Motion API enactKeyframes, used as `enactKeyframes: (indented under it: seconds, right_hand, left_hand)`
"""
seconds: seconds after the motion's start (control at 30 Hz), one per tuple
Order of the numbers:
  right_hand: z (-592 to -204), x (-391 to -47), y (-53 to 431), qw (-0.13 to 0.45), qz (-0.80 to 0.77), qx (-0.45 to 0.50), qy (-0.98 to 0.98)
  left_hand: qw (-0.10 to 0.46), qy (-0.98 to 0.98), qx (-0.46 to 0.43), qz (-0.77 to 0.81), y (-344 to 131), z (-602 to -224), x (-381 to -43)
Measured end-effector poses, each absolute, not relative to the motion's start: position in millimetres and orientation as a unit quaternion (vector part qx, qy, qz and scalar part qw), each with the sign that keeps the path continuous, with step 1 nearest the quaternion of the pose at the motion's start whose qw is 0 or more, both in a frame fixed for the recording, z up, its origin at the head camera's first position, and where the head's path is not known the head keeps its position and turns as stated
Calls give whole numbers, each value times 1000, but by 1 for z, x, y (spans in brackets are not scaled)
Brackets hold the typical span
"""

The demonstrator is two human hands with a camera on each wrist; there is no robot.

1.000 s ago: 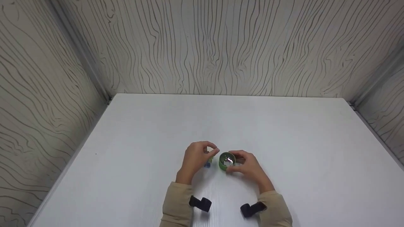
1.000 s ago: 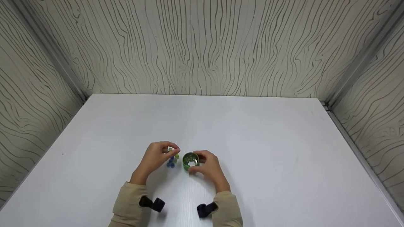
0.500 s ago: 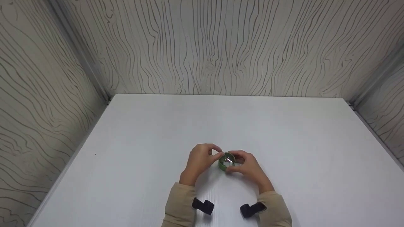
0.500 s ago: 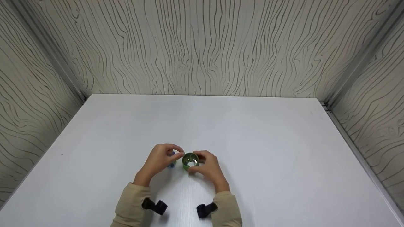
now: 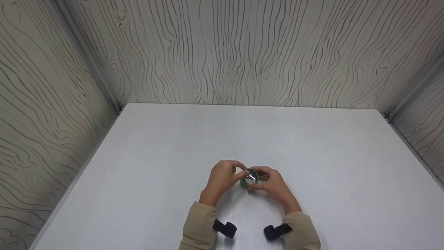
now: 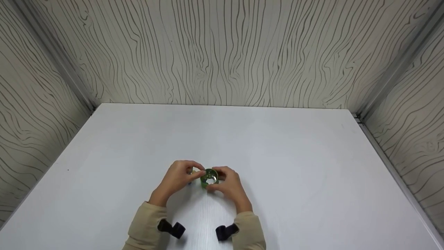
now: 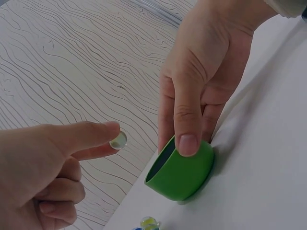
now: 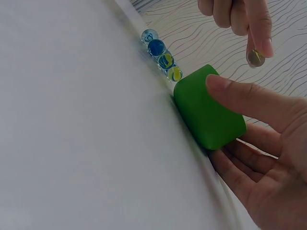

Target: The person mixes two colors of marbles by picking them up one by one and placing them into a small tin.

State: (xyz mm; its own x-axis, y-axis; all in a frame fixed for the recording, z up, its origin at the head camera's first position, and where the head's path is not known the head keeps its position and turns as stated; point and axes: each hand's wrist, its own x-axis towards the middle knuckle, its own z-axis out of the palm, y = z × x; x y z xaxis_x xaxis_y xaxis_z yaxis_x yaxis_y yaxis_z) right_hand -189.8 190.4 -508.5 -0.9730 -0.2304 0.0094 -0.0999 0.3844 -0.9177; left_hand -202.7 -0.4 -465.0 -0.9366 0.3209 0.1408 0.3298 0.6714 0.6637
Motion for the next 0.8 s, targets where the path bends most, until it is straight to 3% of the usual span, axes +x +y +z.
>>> enactKeyframes:
  seconds: [0.8]
  right_hand:
    - [-508,-189,191,61,-533,-100,838]
  left_hand:
    - [-6,-917,-184,-355,6,-468,-200]
